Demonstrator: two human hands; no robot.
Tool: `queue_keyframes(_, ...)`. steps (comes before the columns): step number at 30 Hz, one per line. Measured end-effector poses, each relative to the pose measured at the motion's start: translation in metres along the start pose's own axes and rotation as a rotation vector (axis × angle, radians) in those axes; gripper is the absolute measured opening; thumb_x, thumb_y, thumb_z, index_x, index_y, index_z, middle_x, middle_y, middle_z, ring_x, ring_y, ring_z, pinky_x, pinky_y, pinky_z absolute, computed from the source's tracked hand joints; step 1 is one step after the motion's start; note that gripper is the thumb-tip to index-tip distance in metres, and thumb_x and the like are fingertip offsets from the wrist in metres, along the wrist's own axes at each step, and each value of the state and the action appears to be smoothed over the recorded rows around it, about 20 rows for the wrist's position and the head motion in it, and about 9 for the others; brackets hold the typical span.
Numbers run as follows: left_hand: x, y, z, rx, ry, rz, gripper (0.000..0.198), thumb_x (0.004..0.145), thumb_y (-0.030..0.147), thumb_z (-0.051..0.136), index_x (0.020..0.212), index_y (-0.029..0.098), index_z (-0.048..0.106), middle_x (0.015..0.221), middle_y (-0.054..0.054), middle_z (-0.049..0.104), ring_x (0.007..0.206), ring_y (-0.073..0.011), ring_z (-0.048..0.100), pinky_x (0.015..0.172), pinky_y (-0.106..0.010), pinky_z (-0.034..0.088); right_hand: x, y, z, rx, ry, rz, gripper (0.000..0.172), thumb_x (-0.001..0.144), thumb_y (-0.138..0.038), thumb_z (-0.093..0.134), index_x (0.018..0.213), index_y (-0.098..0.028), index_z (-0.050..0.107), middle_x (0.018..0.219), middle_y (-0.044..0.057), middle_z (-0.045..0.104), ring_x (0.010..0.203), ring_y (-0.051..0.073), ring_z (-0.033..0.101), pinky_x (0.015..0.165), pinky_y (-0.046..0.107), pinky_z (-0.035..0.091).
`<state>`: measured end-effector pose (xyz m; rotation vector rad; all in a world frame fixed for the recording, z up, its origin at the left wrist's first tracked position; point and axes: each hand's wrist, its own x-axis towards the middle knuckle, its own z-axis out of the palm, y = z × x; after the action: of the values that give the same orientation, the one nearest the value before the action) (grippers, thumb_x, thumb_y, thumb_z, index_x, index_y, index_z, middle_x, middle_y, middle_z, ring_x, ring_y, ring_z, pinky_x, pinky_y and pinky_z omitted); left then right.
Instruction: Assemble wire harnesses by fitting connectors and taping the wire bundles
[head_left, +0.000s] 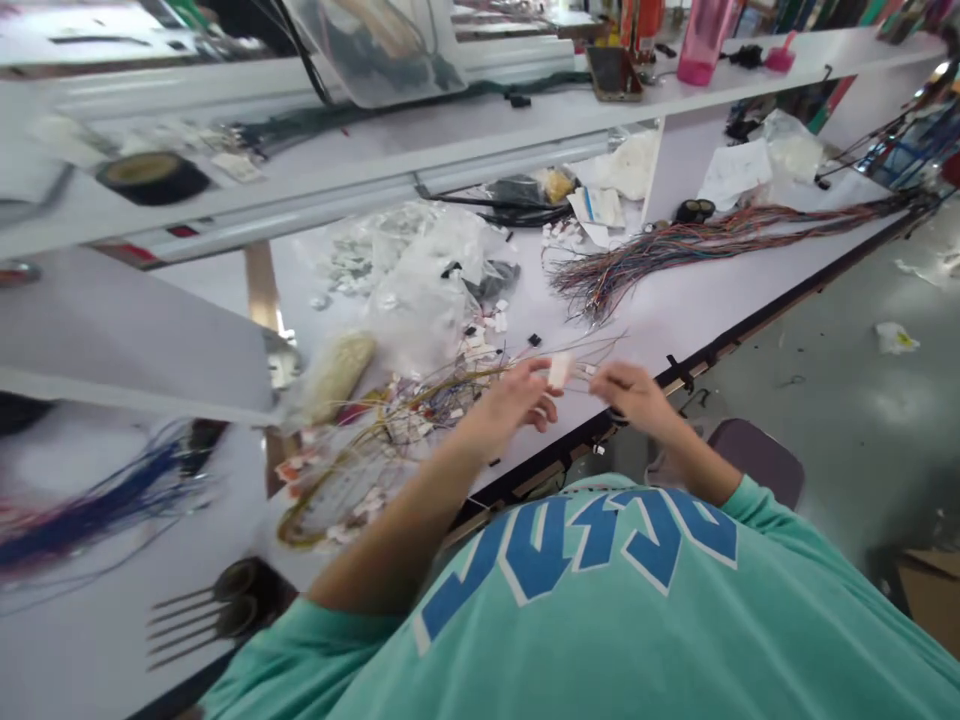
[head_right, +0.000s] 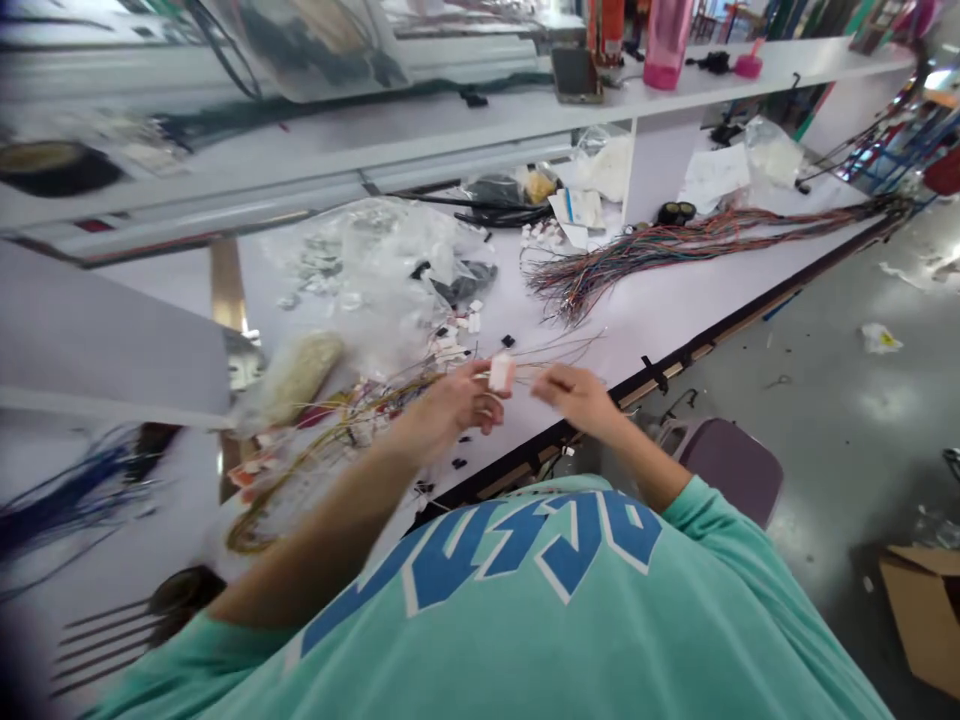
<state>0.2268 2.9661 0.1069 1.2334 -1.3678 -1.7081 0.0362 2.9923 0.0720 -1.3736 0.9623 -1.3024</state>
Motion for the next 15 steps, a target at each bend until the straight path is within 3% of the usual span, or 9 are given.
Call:
queue_keyframes(2, 0.008, -0.008, 0.029, 0.023, 0.074, 0.074, 0.038, 0.064, 0.048, 0.065, 0.083, 0.018, 0.051, 0.051, 0.005, 0.050, 0.038, -0.0074, 0.040, 0.037, -0.019, 0.029, -0.002, 0.017, 0.015, 0.020, -0.135, 0.054, 0.037, 0.067, -0.051, 0.066, 0.058, -0.017, 0.055, 0.053, -0.005, 0.047, 0.051, 0.007, 0.038, 0.050, 0.021, 0.030)
queue_keyframes(4, 0.010, -0.010, 0.045, 0.065, 0.149, 0.153, 0.033, 0.067, 0.047, 0.063, 0.074, 0.018, 0.048, 0.044, 0.008, 0.041, 0.035, -0.0050, 0.031, 0.036, -0.018, 0.023, -0.005, 0.029, 0.019, 0.127, -0.202, 0.114, 0.037, 0.068, -0.054, 0.065, 0.065, -0.017, 0.057, 0.051, -0.006, 0.044, 0.048, 0.006, 0.035, 0.048, 0.021, 0.028)
queue_keyframes(6, 0.004, -0.006, 0.051, 0.123, 0.155, 0.220, 0.031, 0.069, 0.046, 0.061, 0.071, 0.018, 0.048, 0.045, 0.007, 0.041, 0.036, -0.0051, 0.032, 0.038, -0.018, 0.024, -0.008, 0.035, 0.015, 0.319, -0.264, 0.192, 0.041, 0.068, -0.057, 0.064, 0.080, -0.018, 0.060, 0.047, -0.009, 0.037, 0.043, 0.005, 0.028, 0.042, 0.020, 0.022)
queue_keyframes(9, -0.010, 0.007, 0.050, 0.286, 0.063, 0.286, 0.025, 0.070, 0.040, 0.062, 0.069, 0.018, 0.053, 0.052, 0.004, 0.047, 0.041, -0.0063, 0.039, 0.040, -0.019, 0.030, -0.009, 0.035, 0.003, 0.656, -0.379, 0.304, 0.051, 0.069, -0.060, 0.064, 0.101, -0.021, 0.057, 0.044, -0.013, 0.025, 0.038, 0.005, 0.016, 0.036, 0.019, 0.014)
queue_keyframes(12, -0.025, 0.014, 0.043, 0.368, 0.027, 0.292, 0.023, 0.069, 0.038, 0.064, 0.064, 0.018, 0.056, 0.054, 0.002, 0.050, 0.042, -0.0073, 0.041, 0.040, -0.020, 0.031, -0.003, 0.029, -0.009, 0.876, -0.294, 0.330, 0.039, 0.072, -0.053, 0.065, 0.097, -0.023, 0.056, 0.044, -0.013, 0.018, 0.038, 0.006, 0.011, 0.034, 0.018, 0.013)
queue_keyframes(15, -0.038, 0.013, 0.028, 0.282, 0.135, 0.260, 0.025, 0.063, 0.040, 0.067, 0.058, 0.018, 0.056, 0.048, 0.002, 0.048, 0.037, -0.0078, 0.038, 0.036, -0.021, 0.027, 0.006, 0.025, -0.023, 0.940, -0.078, 0.334, 0.023, 0.081, -0.045, 0.059, 0.077, -0.023, 0.052, 0.043, -0.012, 0.014, 0.038, 0.007, 0.009, 0.033, 0.017, 0.013)
